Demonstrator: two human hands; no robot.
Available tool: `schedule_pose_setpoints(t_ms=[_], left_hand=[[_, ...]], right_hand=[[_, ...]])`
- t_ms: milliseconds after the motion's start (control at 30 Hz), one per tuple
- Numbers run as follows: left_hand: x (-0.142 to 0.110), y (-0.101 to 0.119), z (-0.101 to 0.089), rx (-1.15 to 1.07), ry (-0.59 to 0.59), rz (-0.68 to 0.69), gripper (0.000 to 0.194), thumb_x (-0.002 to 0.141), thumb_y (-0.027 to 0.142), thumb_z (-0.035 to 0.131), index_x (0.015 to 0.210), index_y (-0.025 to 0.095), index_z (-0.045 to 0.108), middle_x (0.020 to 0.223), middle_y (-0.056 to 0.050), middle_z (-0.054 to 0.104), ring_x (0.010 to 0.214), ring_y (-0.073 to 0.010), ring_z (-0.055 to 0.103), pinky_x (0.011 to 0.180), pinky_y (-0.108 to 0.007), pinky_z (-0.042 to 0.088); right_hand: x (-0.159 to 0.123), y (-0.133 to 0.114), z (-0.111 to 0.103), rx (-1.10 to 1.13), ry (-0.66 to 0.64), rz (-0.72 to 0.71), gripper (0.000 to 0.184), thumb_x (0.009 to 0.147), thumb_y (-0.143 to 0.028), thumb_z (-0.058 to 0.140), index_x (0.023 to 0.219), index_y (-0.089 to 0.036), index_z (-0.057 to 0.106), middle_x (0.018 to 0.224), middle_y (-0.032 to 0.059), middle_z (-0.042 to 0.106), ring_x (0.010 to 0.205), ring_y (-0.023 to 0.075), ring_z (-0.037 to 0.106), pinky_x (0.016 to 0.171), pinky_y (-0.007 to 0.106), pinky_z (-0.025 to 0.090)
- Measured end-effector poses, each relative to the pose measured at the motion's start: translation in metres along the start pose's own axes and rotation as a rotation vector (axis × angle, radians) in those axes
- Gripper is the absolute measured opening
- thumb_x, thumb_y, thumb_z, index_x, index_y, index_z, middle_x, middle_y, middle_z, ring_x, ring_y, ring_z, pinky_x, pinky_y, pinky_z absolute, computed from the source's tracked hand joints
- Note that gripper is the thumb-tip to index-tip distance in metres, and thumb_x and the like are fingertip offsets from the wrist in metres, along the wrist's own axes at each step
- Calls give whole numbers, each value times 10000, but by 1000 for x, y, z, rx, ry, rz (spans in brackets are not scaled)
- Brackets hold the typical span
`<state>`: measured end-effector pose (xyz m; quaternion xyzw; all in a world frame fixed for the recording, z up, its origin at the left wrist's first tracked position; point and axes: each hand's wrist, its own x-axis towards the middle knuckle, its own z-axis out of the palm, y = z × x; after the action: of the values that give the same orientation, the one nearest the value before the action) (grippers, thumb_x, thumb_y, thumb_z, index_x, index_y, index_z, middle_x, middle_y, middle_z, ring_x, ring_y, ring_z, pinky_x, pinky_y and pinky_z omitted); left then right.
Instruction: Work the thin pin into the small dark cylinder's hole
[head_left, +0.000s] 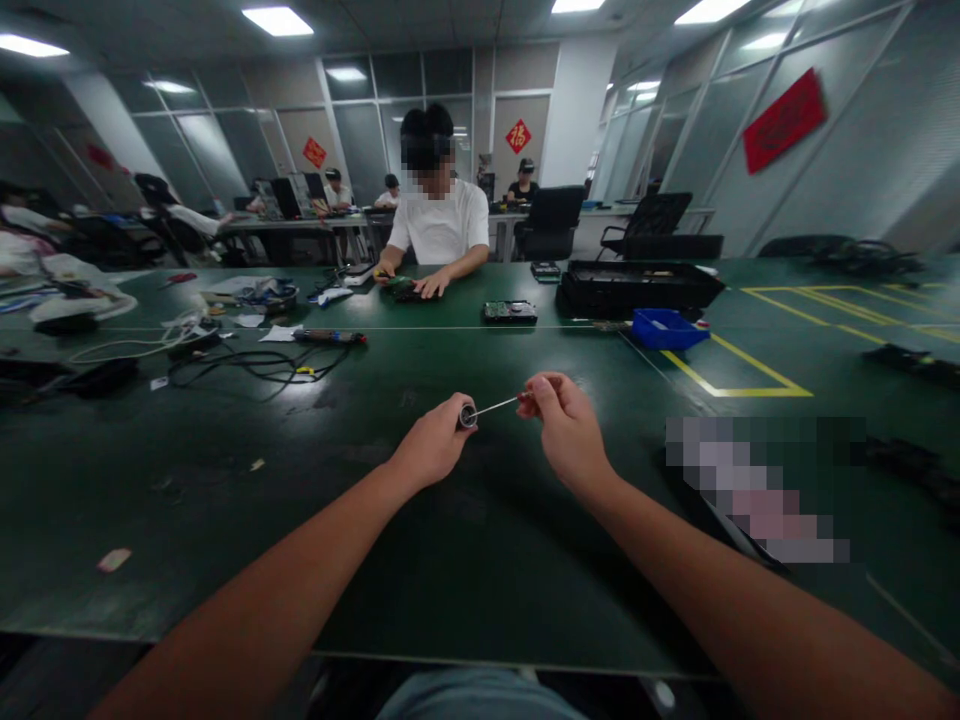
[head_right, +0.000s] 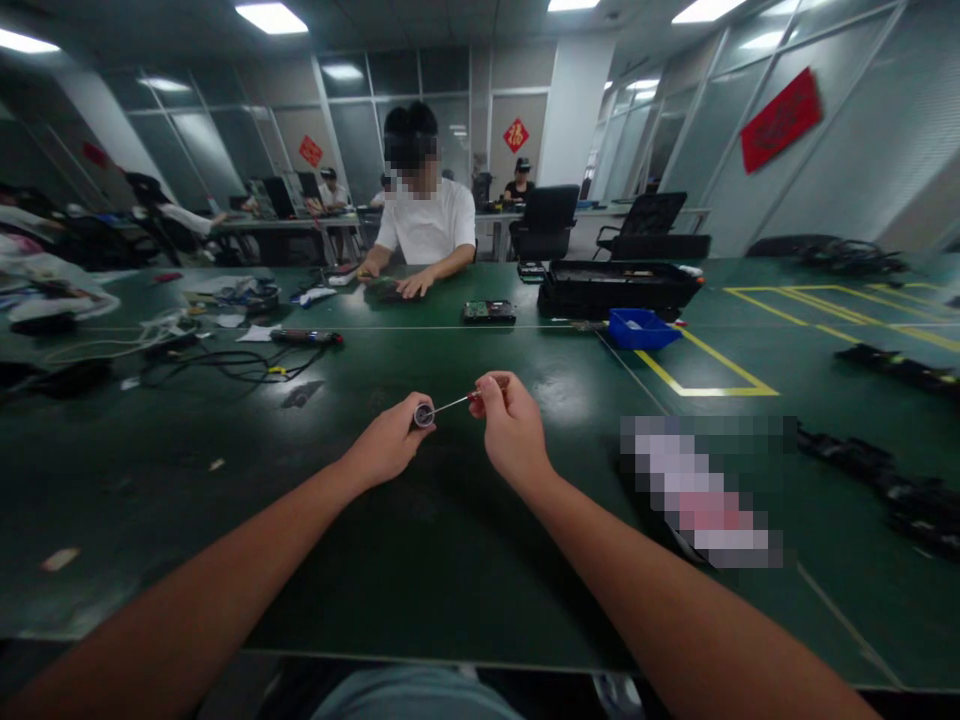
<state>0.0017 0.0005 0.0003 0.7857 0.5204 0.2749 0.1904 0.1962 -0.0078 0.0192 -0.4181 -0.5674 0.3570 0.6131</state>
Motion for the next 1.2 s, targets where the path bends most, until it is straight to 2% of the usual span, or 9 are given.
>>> schedule_pose_setpoints(t_ms=[367, 833, 1033, 1200], left_hand=[[-2, 0, -2, -22, 18, 2, 144, 907, 222, 563, 1049, 229, 538, 940, -24, 651, 806, -175, 601, 688, -283, 402], [-2, 1, -1, -111, -5, -2, 146, 921, 274, 549, 1059, 238, 516, 885, -3, 642, 675, -140, 592, 647, -267, 403], [-2, 1, -1, -101, -22, -9, 165, 911, 268, 562, 1065, 233, 512, 853, 0, 631, 655, -142, 578, 640, -269, 398], [-2, -1, 0, -90, -19, 13, 134, 916, 263, 554, 1037, 233, 507, 853, 1, 627, 671, -144, 576, 638, -267, 390]], right_hand=[[-11, -14, 1, -353, -175, -159, 170, 976, -357, 498, 1002, -215, 587, 814, 24, 682, 777, 180, 672, 726, 328, 493], [-12, -15, 1, -294, -95, -152, 196, 985, -376, 483, 1004, -207, 581, 854, 38, 698, 783, 172, 685, 731, 316, 519], [-11, -22, -1, -544, -89, -151, 287, 875, -472, 648, 778, -206, 601, 644, -1, 645, 568, 150, 587, 547, 284, 406], [-15, -26, -2, -531, -225, -307, 122, 956, -277, 509, 973, -202, 603, 820, 21, 663, 741, 158, 626, 678, 291, 452]])
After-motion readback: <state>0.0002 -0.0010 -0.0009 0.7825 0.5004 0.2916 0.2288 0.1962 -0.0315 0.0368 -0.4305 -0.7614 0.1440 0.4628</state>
